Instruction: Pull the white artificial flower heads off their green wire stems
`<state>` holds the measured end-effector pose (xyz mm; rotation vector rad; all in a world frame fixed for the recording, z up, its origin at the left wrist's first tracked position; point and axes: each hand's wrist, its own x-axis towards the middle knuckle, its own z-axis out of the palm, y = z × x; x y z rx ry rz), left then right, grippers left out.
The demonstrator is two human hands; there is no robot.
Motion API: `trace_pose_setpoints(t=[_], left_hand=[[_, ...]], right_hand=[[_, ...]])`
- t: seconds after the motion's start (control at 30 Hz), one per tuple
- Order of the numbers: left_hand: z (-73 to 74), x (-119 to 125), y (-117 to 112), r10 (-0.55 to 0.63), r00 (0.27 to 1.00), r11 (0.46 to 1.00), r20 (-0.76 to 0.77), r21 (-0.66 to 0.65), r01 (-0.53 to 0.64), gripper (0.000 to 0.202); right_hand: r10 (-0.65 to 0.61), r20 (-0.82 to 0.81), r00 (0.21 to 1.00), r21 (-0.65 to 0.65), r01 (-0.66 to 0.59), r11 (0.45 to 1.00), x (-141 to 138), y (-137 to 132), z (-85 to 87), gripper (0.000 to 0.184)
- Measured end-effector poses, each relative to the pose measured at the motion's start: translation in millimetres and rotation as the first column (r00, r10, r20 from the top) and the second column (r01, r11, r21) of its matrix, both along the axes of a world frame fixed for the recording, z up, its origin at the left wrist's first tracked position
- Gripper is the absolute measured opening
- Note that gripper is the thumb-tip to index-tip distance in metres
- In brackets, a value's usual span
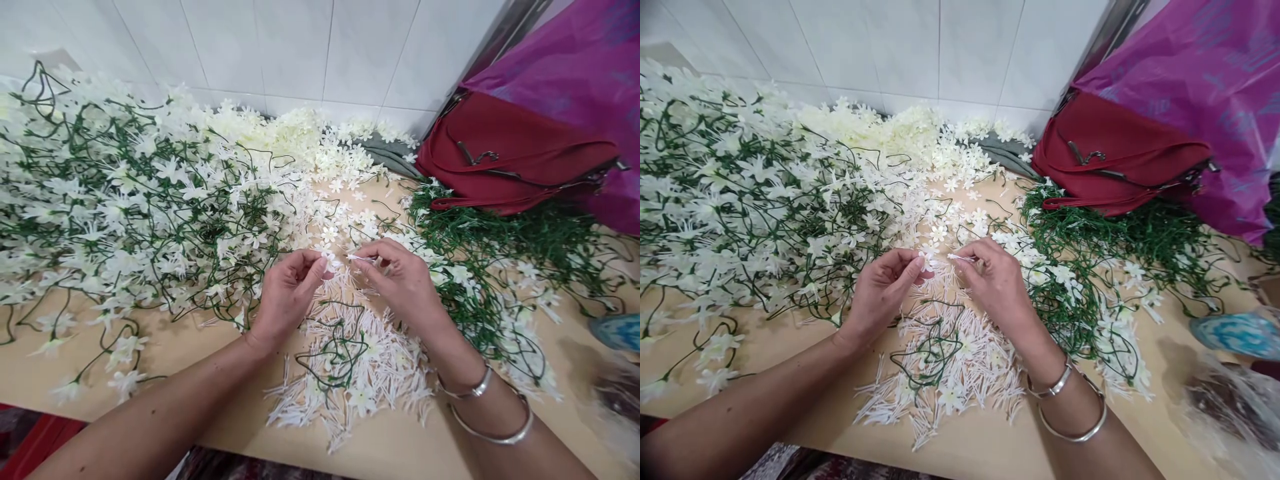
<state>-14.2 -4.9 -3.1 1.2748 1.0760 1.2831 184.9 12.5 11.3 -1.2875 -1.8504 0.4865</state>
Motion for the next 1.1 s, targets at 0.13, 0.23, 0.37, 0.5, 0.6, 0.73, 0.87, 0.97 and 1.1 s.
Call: trace_pose_setpoints(t=[0.13, 0.23, 0.37, 0.5, 0.6, 0.73, 0.87, 0.97, 1.1], left_hand=[[0.9, 2.4, 2.0, 0.04, 0.992, 0.999, 0.123, -0.017, -0.039, 0.019], [0.7, 4.2, 3.6, 0.065, 0.981, 0.998, 0.183, -0.028, -0.061, 0.02], [-1.1, 4.9, 3.9, 0.066, 0.979, 0.998, 0.194, -0.023, -0.062, 0.019], [-2.7, 4.0, 1.4, 0.032, 0.994, 0.999, 0.104, 0.019, -0.034, 0.014], [-4.7, 3.5, -1.5, 0.039, 0.999, 0.994, -0.033, 0.1, -0.036, 0.01], [-6.8, 2.9, -4.7, 0.055, 0.986, 0.966, -0.159, 0.26, -0.012, 0.006], [-3.1, 1.7, -5.9, 0.113, 0.951, 0.896, -0.289, 0.442, 0.028, 0.011], [1.6, 0.9, -5.5, 0.156, 0.917, 0.834, -0.367, 0.546, 0.077, 0.012], [5.1, -0.8, -3.6, 0.143, 0.891, 0.818, -0.431, 0.558, 0.139, 0.011]], right_hand=[[0.014, -0.095, 0.995, -0.038, -0.017, 0.999, -2.0, -0.8, 1.9, 0.007], [0.012, -0.186, 0.983, -0.04, -0.02, 0.999, -7.4, -3.4, 3.4, 0.005], [-0.009, -0.357, 0.934, -0.19, -0.063, 0.98, -20.0, -11.6, 8.6, 0.006], [-0.041, -0.365, 0.93, -0.365, -0.102, 0.925, -31.0, -19.0, 12.4, 0.016], [-0.036, -0.357, 0.933, -0.493, -0.156, 0.856, -32.2, -20.6, 13.2, 0.021], [-0.043, -0.413, 0.91, -0.576, -0.224, 0.786, -28.0, -20.3, 15.5, 0.026], [-0.148, -0.53, 0.835, -0.653, -0.291, 0.699, -23.7, -19.1, 20.6, 0.028], [-0.158, -0.548, 0.822, -0.681, -0.328, 0.655, -21.3, -18.5, 24.8, 0.026], [-0.105, -0.541, 0.834, -0.68, -0.361, 0.638, -18.0, -18.1, 26.4, 0.024]])
